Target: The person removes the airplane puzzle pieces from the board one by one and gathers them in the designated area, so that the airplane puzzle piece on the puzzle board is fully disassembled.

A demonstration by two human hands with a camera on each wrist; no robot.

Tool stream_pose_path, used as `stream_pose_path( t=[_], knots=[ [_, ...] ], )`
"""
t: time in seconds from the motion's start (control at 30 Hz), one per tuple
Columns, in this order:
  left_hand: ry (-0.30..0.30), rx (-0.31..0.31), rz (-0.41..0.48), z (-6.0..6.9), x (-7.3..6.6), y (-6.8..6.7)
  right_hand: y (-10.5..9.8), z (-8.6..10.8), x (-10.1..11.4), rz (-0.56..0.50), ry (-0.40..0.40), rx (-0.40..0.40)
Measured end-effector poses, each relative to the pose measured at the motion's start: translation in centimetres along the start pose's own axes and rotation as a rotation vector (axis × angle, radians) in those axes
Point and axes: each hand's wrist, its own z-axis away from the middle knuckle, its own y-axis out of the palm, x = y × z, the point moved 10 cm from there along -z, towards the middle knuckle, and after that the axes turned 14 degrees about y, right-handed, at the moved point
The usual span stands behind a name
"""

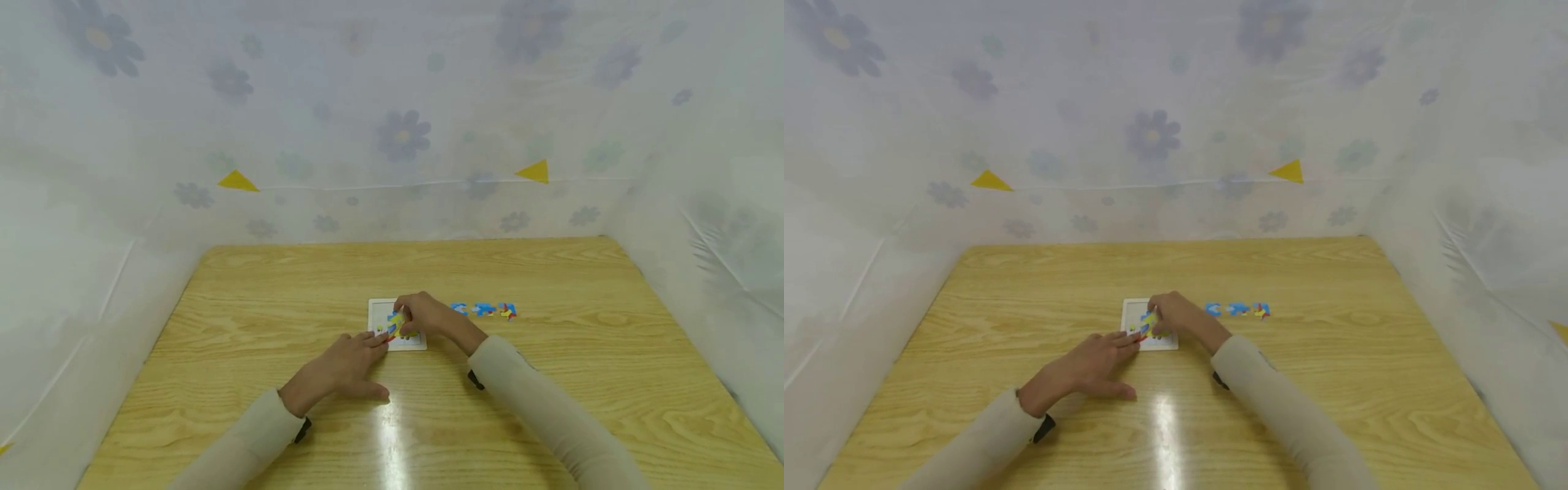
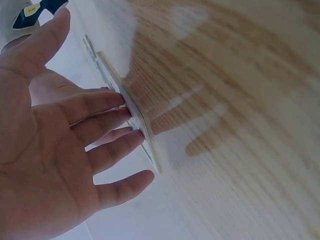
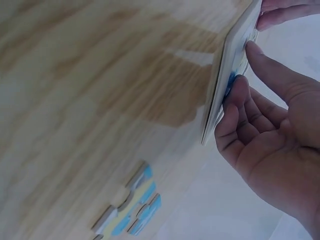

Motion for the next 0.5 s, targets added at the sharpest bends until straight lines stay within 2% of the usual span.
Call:
stream_pose_path(
  t=[0.2,0.5],
  knots=[
    [0.005,-0.004,0.009,0.13,-0.05,0.01,-0.05,0.04,0.28,-0.015,0.023,0.014],
    [-0.027,0.007,0.044,0.11,0.09,0.12,-0.02,0.08,0.13,-0.063,0.025,0.043]
  ],
)
